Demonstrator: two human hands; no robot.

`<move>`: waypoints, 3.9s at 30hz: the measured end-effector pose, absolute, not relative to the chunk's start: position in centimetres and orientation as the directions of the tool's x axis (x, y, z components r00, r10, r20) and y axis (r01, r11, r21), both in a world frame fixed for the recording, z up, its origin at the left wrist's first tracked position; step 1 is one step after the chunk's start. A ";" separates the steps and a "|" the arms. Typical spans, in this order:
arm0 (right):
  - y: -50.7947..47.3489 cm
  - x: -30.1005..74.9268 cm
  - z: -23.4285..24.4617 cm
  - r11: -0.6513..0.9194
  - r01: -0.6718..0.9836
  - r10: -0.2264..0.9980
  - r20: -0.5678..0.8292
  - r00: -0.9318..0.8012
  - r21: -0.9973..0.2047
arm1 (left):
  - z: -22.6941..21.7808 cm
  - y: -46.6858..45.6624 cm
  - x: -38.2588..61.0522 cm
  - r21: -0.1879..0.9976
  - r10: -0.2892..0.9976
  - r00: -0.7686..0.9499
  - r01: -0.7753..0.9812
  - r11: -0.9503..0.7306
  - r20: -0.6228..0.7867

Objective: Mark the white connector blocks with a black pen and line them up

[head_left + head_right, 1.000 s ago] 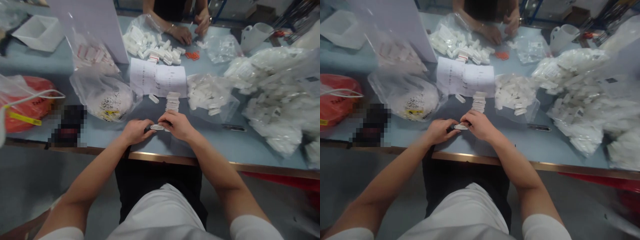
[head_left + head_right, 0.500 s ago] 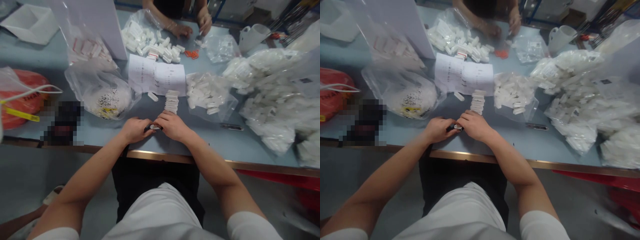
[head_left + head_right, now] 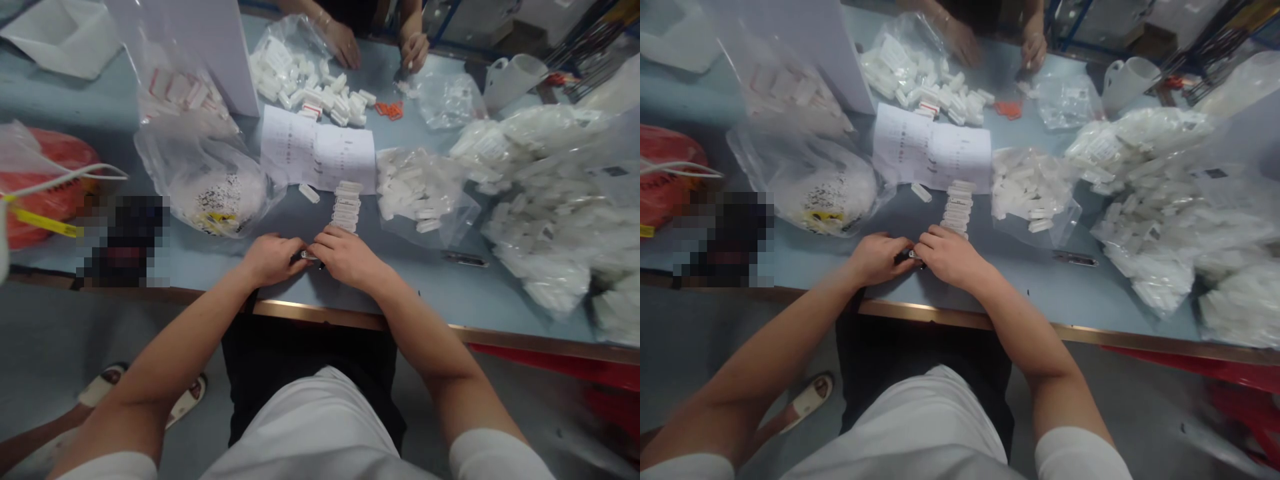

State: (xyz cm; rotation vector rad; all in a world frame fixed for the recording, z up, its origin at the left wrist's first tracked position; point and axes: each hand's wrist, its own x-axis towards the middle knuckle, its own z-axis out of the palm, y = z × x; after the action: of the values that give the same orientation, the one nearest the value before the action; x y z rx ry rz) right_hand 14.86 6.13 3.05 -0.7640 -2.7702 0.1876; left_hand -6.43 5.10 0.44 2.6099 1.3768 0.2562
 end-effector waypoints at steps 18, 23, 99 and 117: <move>5.9 15.8 3.8 0.830 0.538 0.556 0.296 -0.777 -0.146 | 1.5 5.1 -6.5 0.343 0.852 0.520 0.813 -0.470 -0.066; 6.4 16.0 2.9 0.779 0.595 0.622 0.360 -0.696 -0.196 | 2.2 5.6 -7.4 0.732 0.951 0.304 0.659 -0.173 -0.049; 6.1 15.1 4.2 0.821 0.554 0.570 0.150 -0.808 -0.136 | 1.6 6.3 -7.2 0.971 0.976 0.095 0.161 0.178 -0.195; 6.2 15.8 3.7 0.790 0.600 0.610 0.251 -0.752 -0.125 | 3.1 6.1 -7.1 0.835 0.902 0.178 -0.340 0.432 -0.394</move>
State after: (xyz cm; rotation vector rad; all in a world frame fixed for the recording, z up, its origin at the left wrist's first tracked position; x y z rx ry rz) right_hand 15.81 6.16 3.72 -0.9334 -2.7026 0.0524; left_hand -7.13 6.07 3.13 0.6691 1.0370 0.9771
